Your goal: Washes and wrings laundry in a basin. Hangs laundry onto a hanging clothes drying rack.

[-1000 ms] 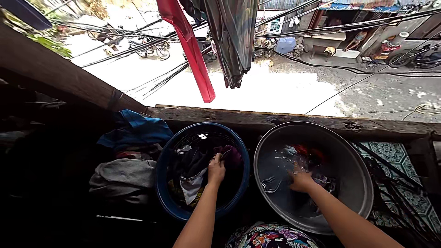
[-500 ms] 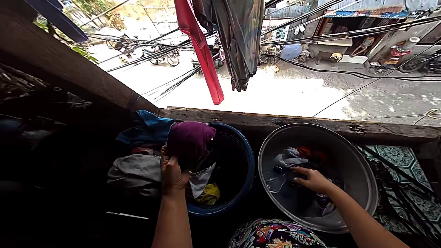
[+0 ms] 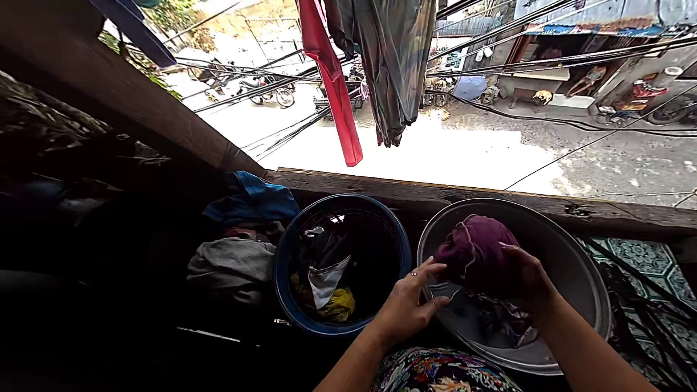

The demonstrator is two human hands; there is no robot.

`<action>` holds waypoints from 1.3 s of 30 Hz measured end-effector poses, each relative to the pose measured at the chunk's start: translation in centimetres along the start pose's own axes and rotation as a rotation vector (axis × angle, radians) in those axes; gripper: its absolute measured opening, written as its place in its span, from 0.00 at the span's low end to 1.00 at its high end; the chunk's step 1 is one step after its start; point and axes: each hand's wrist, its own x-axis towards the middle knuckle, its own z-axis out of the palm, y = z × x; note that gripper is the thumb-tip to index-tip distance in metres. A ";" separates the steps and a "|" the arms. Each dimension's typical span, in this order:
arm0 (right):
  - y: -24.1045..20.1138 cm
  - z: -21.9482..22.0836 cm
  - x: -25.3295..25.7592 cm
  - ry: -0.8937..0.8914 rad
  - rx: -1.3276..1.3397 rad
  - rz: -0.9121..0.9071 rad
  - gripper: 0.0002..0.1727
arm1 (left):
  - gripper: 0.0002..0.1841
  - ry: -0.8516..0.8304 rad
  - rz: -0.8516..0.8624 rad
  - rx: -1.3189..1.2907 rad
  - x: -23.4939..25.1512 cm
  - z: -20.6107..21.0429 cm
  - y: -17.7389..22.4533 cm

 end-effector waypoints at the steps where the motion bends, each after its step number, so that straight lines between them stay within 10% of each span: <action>1: -0.5 -1.5 0.3 0.059 -0.124 -0.027 0.12 | 0.27 0.117 -0.058 0.108 -0.8 -0.9 -1.1; 5: -2.2 -6.4 1.8 0.217 -0.769 -0.077 0.16 | 0.16 0.310 -0.409 0.514 -4.7 -6.8 -6.4; 8: -2.5 -6.9 3.3 0.153 -1.260 0.082 0.29 | 0.19 -0.048 -0.759 0.416 -6.7 -10.3 -8.6; 13: 5.0 -3.0 5.7 -0.126 -1.620 0.377 0.55 | 0.45 -0.334 -0.913 0.642 -7.3 -9.4 -12.5; 20: 11.8 -2.4 6.8 -0.270 -1.976 0.288 0.52 | 0.42 -0.342 -0.963 0.844 -5.2 -7.9 -13.0; 24: 11.1 -2.0 6.7 -0.273 -1.948 0.276 0.64 | 0.32 -0.137 -0.848 0.673 -6.6 -10.6 -12.0; 31: 9.1 -5.0 4.2 -0.250 -1.713 -0.045 0.24 | 0.31 0.504 -0.367 0.002 -9.5 -14.4 -3.2; 39: 0.5 -5.0 0.8 -0.104 -1.036 -0.230 0.12 | 0.25 0.401 0.206 -0.465 -3.6 -12.3 8.3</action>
